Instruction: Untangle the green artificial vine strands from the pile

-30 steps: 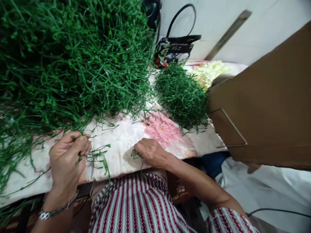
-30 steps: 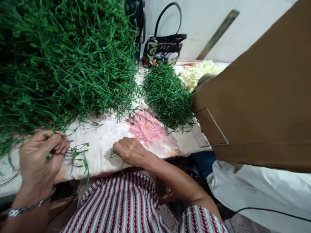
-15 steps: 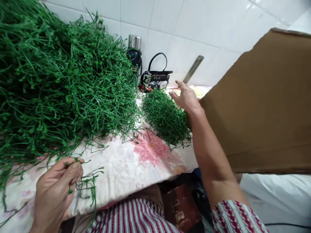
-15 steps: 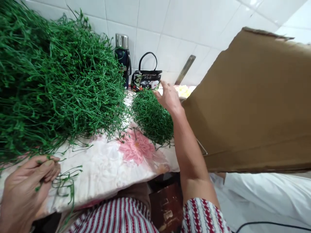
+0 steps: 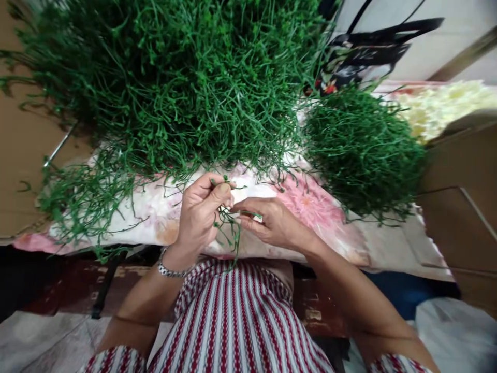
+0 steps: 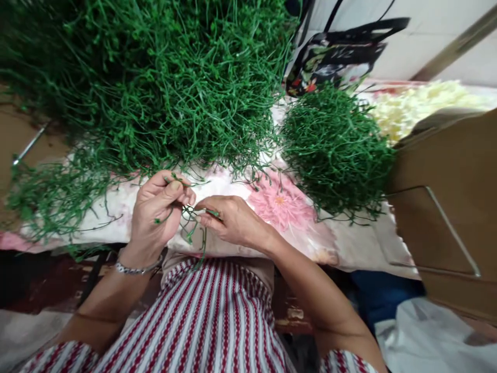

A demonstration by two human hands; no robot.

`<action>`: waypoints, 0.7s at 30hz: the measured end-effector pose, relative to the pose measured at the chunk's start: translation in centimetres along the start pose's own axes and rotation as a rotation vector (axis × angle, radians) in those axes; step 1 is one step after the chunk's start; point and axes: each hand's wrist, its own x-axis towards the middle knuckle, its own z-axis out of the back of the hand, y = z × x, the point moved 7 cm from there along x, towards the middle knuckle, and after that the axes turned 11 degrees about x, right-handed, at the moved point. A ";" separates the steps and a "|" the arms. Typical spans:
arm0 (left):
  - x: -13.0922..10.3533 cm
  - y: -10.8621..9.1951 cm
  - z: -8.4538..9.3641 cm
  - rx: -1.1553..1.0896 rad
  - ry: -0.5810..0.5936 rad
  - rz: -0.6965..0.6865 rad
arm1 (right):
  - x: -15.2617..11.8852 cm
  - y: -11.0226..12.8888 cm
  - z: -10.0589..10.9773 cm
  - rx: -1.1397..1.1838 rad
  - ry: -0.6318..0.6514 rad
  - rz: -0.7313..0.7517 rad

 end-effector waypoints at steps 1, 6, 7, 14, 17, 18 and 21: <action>-0.1 0.0 0.1 -0.006 -0.004 0.002 | 0.0 -0.2 -0.3 0.026 -0.025 -0.005; -0.4 0.5 0.7 0.004 0.115 0.031 | -0.7 -0.6 0.7 0.116 -0.222 -0.023; -0.5 0.8 1.0 -0.001 0.143 0.035 | -0.8 -0.7 0.9 0.137 -0.235 -0.036; -2.1 3.7 2.0 0.109 0.297 0.095 | -1.9 -3.4 0.4 0.479 -0.239 -0.210; -2.8 3.7 1.8 0.166 0.297 0.033 | -2.0 -4.4 0.1 0.615 -0.275 -0.262; -2.9 3.5 1.7 0.178 0.303 0.008 | -2.0 -4.5 0.1 0.647 -0.289 -0.275; -3.2 3.0 1.2 0.249 0.327 -0.068 | -1.9 -4.8 -0.1 0.716 -0.332 -0.304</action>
